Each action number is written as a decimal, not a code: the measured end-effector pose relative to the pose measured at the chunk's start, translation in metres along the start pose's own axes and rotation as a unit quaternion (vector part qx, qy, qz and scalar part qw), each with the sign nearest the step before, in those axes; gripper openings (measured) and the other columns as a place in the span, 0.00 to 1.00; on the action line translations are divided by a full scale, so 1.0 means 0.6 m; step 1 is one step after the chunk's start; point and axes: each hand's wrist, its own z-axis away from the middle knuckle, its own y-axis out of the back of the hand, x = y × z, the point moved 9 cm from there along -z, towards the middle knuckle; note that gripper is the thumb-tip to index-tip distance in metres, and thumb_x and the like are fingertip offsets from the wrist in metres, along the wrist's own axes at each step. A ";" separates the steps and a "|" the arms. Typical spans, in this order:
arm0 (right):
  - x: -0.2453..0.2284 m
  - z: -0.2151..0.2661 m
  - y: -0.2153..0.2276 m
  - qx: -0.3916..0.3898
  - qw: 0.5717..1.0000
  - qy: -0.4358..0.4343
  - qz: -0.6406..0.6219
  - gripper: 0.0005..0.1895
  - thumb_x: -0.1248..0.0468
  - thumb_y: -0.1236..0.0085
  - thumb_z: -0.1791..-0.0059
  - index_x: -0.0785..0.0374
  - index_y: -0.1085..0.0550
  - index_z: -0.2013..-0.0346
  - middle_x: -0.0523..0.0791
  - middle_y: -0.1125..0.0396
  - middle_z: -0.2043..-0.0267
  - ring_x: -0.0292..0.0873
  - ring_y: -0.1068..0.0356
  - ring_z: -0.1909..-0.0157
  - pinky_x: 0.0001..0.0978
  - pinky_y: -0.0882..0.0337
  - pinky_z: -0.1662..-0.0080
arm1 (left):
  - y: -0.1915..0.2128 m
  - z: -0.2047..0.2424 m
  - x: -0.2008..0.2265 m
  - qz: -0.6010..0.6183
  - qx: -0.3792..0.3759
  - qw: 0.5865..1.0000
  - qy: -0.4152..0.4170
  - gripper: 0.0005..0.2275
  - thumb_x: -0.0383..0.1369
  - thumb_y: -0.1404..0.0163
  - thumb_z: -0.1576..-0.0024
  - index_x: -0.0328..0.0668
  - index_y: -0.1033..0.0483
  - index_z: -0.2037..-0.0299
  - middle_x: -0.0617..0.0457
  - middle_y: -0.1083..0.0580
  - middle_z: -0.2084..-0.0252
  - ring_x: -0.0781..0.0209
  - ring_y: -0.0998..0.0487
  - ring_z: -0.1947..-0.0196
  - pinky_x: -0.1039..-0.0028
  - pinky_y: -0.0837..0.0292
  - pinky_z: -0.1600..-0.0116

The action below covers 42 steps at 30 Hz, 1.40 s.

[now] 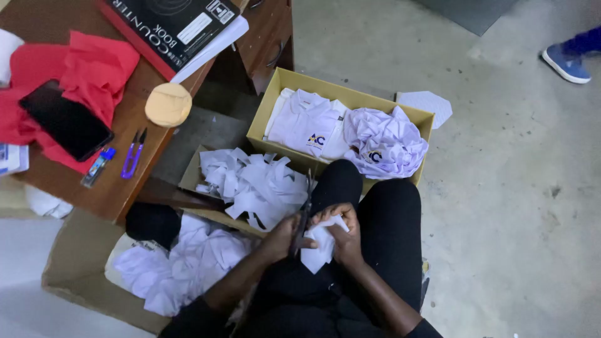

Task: Cutting excess fabric and marking a specific spot on white t-shirts with a blue marker

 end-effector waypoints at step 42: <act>-0.384 -0.138 0.300 0.180 0.902 0.244 0.307 0.20 0.64 0.49 0.35 0.54 0.48 0.66 0.37 0.54 0.65 0.32 0.51 0.60 0.29 0.46 0.57 | 0.101 0.337 0.511 -0.406 0.505 0.545 -0.533 0.15 0.26 0.45 0.38 0.31 0.35 0.45 0.34 0.20 0.56 0.43 0.15 0.57 0.58 0.22 0.59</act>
